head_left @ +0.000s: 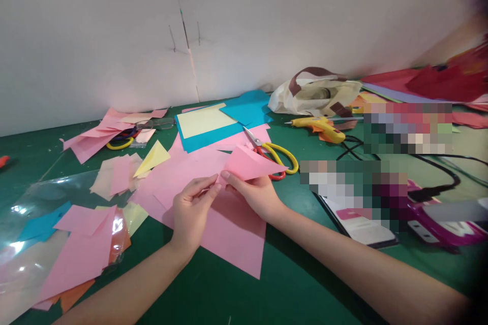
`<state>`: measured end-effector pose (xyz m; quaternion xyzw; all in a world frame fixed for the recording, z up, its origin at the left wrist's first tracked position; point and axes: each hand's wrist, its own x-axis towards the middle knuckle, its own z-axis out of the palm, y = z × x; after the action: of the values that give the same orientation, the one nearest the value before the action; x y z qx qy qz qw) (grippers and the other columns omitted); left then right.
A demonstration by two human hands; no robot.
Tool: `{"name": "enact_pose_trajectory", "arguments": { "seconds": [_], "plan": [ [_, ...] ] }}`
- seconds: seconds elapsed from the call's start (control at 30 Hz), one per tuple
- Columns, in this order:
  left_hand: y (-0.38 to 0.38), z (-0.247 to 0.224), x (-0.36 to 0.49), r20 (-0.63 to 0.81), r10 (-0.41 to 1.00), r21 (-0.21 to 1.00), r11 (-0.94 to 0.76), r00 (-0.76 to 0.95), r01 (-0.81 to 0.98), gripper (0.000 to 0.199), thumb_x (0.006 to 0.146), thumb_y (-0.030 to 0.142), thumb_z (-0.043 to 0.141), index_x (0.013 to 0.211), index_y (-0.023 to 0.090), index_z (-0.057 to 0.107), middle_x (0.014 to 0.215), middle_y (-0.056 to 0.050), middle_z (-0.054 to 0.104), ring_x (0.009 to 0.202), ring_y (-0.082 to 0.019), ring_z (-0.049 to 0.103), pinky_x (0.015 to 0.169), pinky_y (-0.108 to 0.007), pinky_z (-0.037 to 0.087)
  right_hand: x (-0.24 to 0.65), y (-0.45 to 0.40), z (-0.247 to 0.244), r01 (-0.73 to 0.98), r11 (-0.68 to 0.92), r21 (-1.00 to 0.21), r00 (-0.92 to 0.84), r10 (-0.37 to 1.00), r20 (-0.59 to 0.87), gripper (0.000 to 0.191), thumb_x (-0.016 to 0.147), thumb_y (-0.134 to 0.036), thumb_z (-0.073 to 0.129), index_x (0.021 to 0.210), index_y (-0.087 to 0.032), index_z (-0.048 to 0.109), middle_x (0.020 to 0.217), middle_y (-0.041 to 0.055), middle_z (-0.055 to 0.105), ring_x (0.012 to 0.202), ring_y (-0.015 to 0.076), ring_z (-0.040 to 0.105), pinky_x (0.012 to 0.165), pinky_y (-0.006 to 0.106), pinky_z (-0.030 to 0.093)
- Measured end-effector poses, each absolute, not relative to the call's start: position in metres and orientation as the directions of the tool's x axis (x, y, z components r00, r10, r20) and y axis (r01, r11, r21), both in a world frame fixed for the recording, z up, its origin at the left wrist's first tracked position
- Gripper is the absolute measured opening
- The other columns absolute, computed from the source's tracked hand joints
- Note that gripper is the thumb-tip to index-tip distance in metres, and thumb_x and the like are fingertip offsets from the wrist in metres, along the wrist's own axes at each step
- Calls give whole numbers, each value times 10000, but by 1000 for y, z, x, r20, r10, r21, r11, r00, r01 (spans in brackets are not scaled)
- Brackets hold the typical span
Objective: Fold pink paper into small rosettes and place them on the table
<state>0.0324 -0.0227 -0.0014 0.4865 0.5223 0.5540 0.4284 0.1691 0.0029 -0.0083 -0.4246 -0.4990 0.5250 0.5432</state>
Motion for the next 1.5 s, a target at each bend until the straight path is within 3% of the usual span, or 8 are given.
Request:
{"name": "enact_pose_trajectory", "arguments": {
  "seconds": [0.33, 0.57, 0.87, 1.0, 1.33, 1.5],
  "plan": [
    [-22, -2, 32, 67, 978, 996, -53, -196, 75, 134, 716, 287, 719, 820, 215, 763, 758, -16, 743, 716, -149, 679, 741, -269, 578, 170, 2, -7, -159, 100, -982, -6, 995, 102, 265, 750, -396, 682, 619, -178, 607, 578, 5, 639, 559, 136, 612, 586, 272, 507],
    [-24, -4, 32, 49, 981, 997, -37, -190, 66, 172, 686, 302, 752, 841, 228, 763, 852, -18, 754, 799, -166, 693, 787, -282, 578, 170, 2, -8, -132, 93, -987, 54, 995, 86, 285, 749, -411, 677, 621, -171, 592, 536, 2, 613, 521, 132, 582, 559, 267, 489],
    [-21, 3, 34, -108, 970, 991, 88, -218, -99, 252, 647, 289, 773, 871, 175, 752, 740, -43, 758, 704, -179, 713, 741, -313, 598, 170, 1, -6, -92, 117, -989, 79, 991, 110, 243, 765, -376, 665, 638, -177, 608, 556, 10, 638, 532, 137, 602, 567, 270, 505],
    [-19, 4, 35, -97, 978, 991, 78, -185, -107, 198, 631, 267, 784, 807, 179, 757, 696, -32, 753, 679, -166, 713, 714, -280, 600, 169, 0, -7, -100, 137, -986, 50, 990, 133, 204, 773, -347, 659, 662, -181, 620, 582, 8, 656, 532, 134, 612, 559, 266, 510],
    [-19, -2, 33, -84, 973, 991, 59, -213, -123, 164, 620, 258, 783, 763, 183, 753, 696, -33, 749, 695, -178, 710, 755, -320, 587, 168, -5, -8, 1, 94, -996, 148, 985, 93, 350, 720, -401, 708, 495, -185, 551, 507, 13, 618, 492, 136, 594, 530, 268, 507],
    [-20, 0, 34, -63, 977, 995, 46, -203, -90, 137, 644, 271, 761, 730, 167, 734, 573, -12, 680, 575, -134, 642, 585, -247, 551, 169, -5, -7, 8, 95, -995, 160, 983, 95, 369, 721, -415, 710, 477, -186, 555, 454, -3, 595, 442, 121, 569, 496, 251, 496]
  ]
}}
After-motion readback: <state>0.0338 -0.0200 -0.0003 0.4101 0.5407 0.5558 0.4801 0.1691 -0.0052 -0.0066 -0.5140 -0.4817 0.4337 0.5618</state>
